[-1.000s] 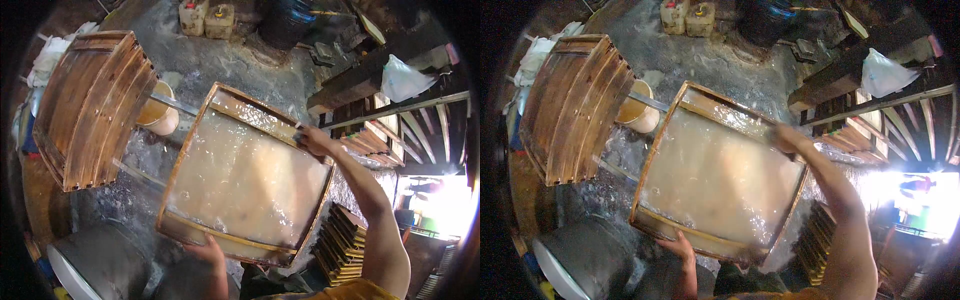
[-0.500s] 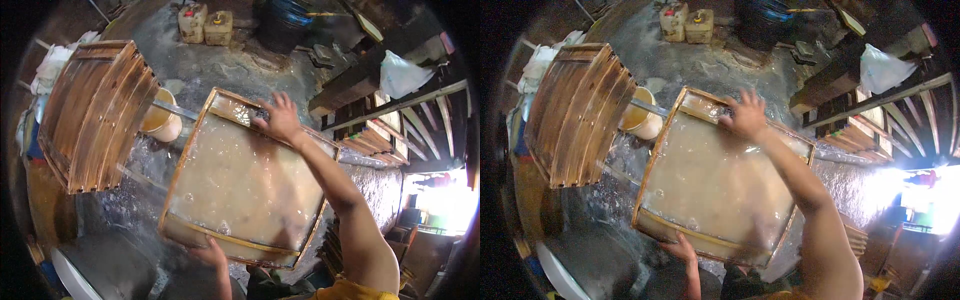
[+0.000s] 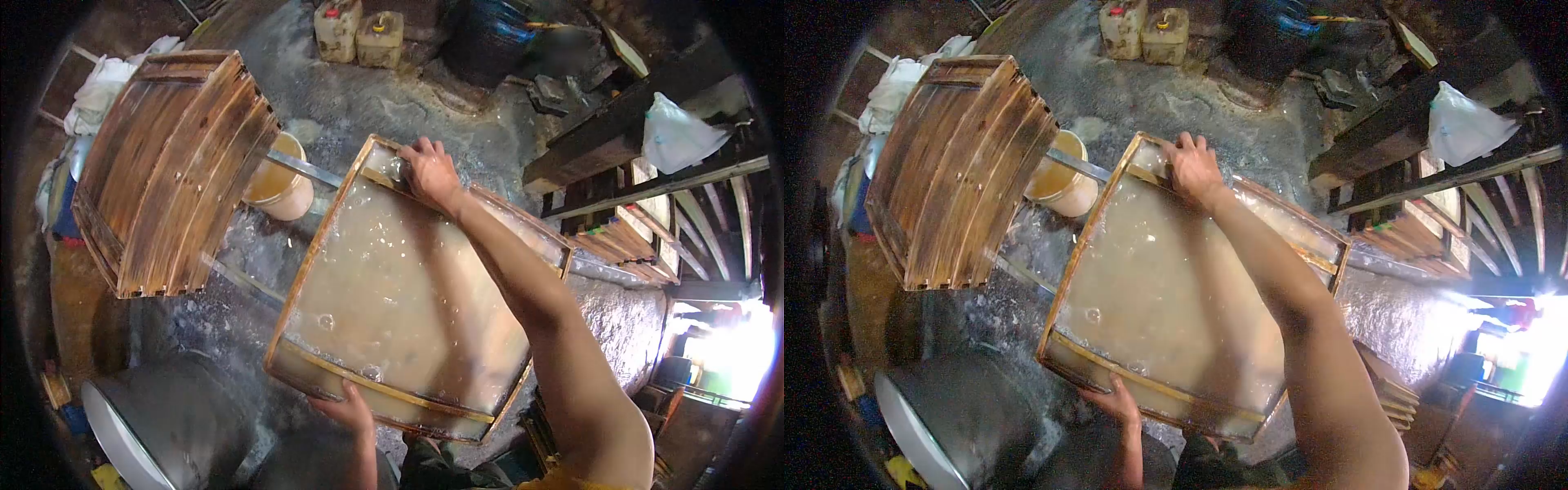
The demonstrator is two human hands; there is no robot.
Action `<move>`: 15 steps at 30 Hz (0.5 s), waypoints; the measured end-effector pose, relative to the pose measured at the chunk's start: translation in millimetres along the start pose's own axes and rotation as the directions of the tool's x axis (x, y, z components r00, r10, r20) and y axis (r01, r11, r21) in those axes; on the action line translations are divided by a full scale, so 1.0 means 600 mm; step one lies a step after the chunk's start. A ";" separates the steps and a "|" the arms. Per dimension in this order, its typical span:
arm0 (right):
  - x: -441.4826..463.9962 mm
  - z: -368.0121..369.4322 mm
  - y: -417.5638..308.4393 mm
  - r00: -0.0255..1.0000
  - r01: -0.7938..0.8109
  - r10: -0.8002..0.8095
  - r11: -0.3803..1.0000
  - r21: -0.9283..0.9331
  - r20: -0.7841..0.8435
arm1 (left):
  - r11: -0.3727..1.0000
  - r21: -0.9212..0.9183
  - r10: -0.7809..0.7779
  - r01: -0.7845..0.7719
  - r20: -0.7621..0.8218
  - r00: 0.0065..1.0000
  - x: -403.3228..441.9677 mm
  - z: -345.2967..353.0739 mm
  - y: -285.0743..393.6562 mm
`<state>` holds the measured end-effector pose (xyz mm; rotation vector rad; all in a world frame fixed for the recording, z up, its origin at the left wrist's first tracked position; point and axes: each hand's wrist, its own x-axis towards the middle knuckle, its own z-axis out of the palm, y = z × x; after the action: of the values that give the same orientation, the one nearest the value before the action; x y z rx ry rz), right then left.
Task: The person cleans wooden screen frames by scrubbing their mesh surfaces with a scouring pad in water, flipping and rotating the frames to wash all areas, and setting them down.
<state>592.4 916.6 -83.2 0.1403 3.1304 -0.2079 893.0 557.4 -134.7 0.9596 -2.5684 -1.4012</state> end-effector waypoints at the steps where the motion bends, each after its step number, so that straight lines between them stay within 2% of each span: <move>1: 0.000 -0.021 -0.003 0.998 -0.003 0.004 1.000 -0.027 0.061 | 1.000 0.014 -0.014 0.014 0.000 1.000 -0.001 -0.002 -0.001; 2: -0.006 -0.034 -0.007 0.992 -0.005 0.012 0.999 -0.054 0.122 | 0.999 0.029 -0.029 0.029 0.002 1.000 -0.002 -0.005 -0.003; 5: -0.077 -0.028 0.061 0.988 -0.084 0.071 0.992 0.096 0.136 | 1.000 0.024 -0.017 0.016 0.034 0.999 0.004 -0.007 0.004; 8: -0.112 -0.080 0.058 0.956 -0.094 0.055 0.988 0.123 0.288 | 0.998 0.054 0.012 -0.013 0.025 1.000 0.002 -0.003 -0.020; 9: -0.104 -0.073 0.059 0.955 -0.078 0.041 0.990 0.114 0.293 | 0.997 0.073 0.026 -0.028 0.019 0.999 0.001 -0.001 -0.028; 14: -0.022 -0.020 0.077 0.960 0.033 -0.048 0.998 0.059 0.276 | 0.995 -0.096 -0.014 0.019 0.052 0.999 0.003 -0.001 -0.006; 15: -0.014 -0.041 0.057 0.966 0.051 -0.073 0.994 0.095 0.249 | 0.992 -0.123 -0.023 0.031 0.067 0.997 0.002 -0.003 -0.005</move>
<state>603.7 952.9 -63.0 0.0135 2.8750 -0.3361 894.1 554.0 -136.3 0.9488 -2.4870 -1.6035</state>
